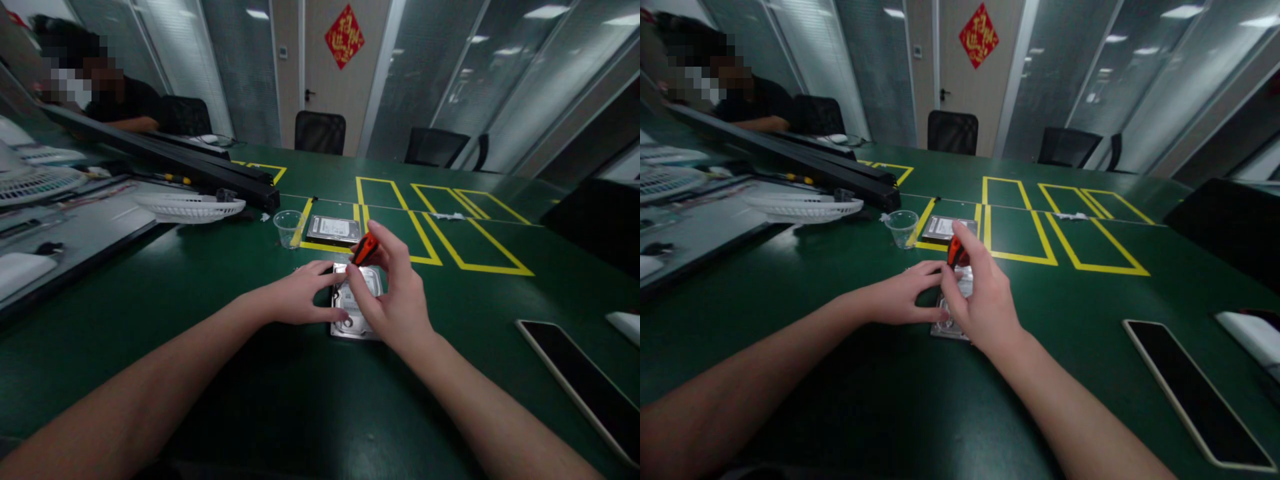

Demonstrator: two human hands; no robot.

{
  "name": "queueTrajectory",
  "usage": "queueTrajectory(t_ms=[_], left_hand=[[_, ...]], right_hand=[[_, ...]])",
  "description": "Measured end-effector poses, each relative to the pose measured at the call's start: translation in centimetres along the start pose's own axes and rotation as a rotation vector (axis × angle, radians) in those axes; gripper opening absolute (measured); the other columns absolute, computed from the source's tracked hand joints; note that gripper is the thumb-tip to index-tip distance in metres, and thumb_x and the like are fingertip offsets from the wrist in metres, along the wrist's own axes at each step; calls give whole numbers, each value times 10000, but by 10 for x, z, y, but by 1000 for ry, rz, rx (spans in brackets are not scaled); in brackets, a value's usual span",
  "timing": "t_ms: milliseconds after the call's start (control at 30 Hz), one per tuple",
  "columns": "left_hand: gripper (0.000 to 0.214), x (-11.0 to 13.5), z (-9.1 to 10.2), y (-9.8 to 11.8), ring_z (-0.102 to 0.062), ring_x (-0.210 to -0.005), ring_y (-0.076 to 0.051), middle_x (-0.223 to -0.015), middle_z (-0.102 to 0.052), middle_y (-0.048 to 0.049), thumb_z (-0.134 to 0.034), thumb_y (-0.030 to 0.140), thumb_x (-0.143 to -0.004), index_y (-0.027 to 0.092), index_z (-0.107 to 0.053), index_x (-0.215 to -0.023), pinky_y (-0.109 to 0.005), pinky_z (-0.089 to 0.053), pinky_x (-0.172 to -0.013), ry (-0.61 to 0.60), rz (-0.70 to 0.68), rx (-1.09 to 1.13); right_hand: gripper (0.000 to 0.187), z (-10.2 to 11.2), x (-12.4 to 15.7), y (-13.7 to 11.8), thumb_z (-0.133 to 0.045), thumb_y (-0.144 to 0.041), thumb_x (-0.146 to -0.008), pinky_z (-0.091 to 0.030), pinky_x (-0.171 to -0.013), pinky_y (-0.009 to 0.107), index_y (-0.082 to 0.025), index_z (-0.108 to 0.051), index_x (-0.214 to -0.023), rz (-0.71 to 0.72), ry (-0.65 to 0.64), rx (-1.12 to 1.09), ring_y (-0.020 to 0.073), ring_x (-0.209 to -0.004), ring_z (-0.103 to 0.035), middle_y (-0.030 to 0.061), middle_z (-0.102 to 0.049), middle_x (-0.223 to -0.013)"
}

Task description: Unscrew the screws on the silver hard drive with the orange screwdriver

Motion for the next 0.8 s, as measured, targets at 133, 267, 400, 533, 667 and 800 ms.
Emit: queueTrajectory(t_ms=[133, 267, 400, 533, 667, 800], left_hand=[[851, 0, -2, -3, -349, -1635, -459, -1760, -397, -156, -722, 777, -945, 307, -543, -1633, -665, -330, -1327, -11, 7, -8], [850, 0, -2, -2, -313, -1655, -461, -1783, -361, -149, -731, 754, -954, 323, -517, -1655, -675, -312, -1330, -24, 15, -22], [872, 0, -1, -1, -314, -1650, -473, -1792, -349, -143, -739, 764, -943, 354, -494, -1673, -692, -316, -1320, -29, 23, -8], [891, 1, -1, -3, -328, -1643, -473, -1780, -369, -154, -727, 787, -938, 335, -501, -1671, -687, -324, -1320, -20, 18, -2], [866, 1, -1, -2, -332, -1640, -477, -1773, -384, -160, -715, 786, -945, 311, -533, -1646, -692, -323, -1320, -15, 16, -9], [850, 0, 1, 1, -319, -1648, -475, -1787, -364, -152, -729, 753, -952, 322, -521, -1654, -695, -312, -1324, -27, 17, -10]], right_hand=[[669, 0, -1, 4, -731, -248, -1007, -703, -937, 507, -307, -468, -1618, 9, 33, 46, 290, -1079, -762, 129, -683, -1451], [693, -2, 0, 5, -699, -209, -1012, -693, -994, 518, -307, -431, -1644, -7, 29, 8, 296, -1138, -765, 143, -652, -1509], [737, -4, 3, 5, -657, -203, -1019, -674, -1051, 545, -305, -354, -1683, -55, -8, -65, 307, -1201, -770, 159, -637, -1556], [720, -2, 1, 4, -706, -224, -1008, -697, -970, 507, -311, -397, -1653, -16, 10, -22, 278, -1100, -770, 145, -656, -1510], [663, 0, -2, 3, -741, -246, -999, -705, -893, 483, -315, -475, -1603, 7, 43, 52, 257, -984, -742, 114, -699, -1382], [698, -2, 1, 5, -686, -218, -1016, -691, -991, 514, -317, -413, -1652, -40, 29, -10, 291, -1123, -763, 141, -651, -1511]])
Point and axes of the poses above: each hand's wrist, its own x-axis away from the middle knuckle, its own z-axis out of the back of the hand, y = z × x, the point moved 3 cm from there along -x, towards the middle knuckle
